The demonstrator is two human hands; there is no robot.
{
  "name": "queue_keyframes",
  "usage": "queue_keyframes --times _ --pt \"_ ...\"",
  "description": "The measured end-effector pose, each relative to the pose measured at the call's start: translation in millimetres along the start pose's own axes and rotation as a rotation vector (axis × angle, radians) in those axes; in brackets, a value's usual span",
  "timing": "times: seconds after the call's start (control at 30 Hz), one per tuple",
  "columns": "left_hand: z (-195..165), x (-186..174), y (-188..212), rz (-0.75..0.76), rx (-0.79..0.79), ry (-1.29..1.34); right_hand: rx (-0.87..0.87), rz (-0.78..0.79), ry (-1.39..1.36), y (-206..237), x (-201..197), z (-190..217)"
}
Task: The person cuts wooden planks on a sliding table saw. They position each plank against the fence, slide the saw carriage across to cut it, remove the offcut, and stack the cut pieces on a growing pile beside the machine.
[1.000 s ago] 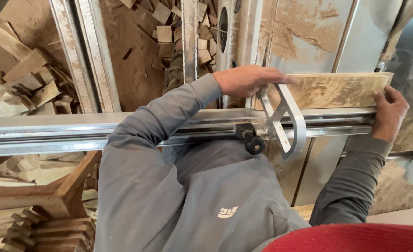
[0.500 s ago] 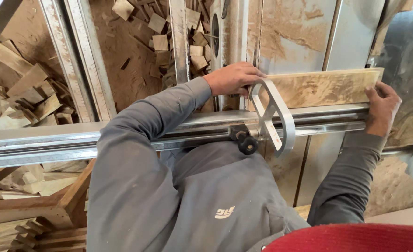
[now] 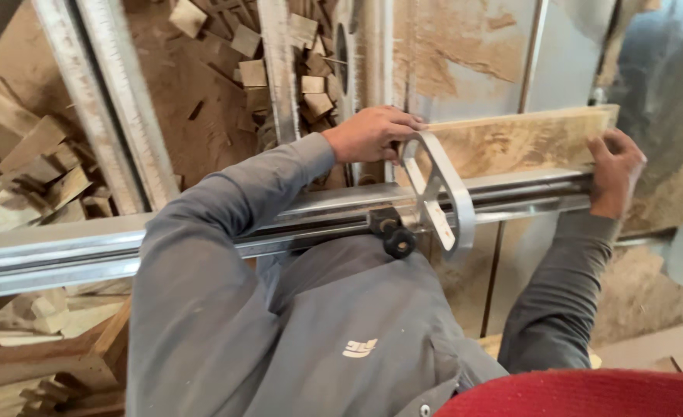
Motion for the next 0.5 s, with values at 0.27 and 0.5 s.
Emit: queue_keyframes --times 0.27,0.5 --pt "-13 -22 -12 0.185 -0.058 -0.002 -0.15 -0.085 0.493 4 -1 15" --pt "27 -15 -119 0.494 -0.111 -0.103 -0.262 -0.473 0.417 82 31 54"
Point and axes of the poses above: each hand's wrist, its own y-axis away from the middle knuckle, its own x-axis out of the palm, z = x × y, the point moved 2 cm from there along -y, towards the middle knuckle, and after that the axes turned 4 degrees about y, right-handed, at the moved point
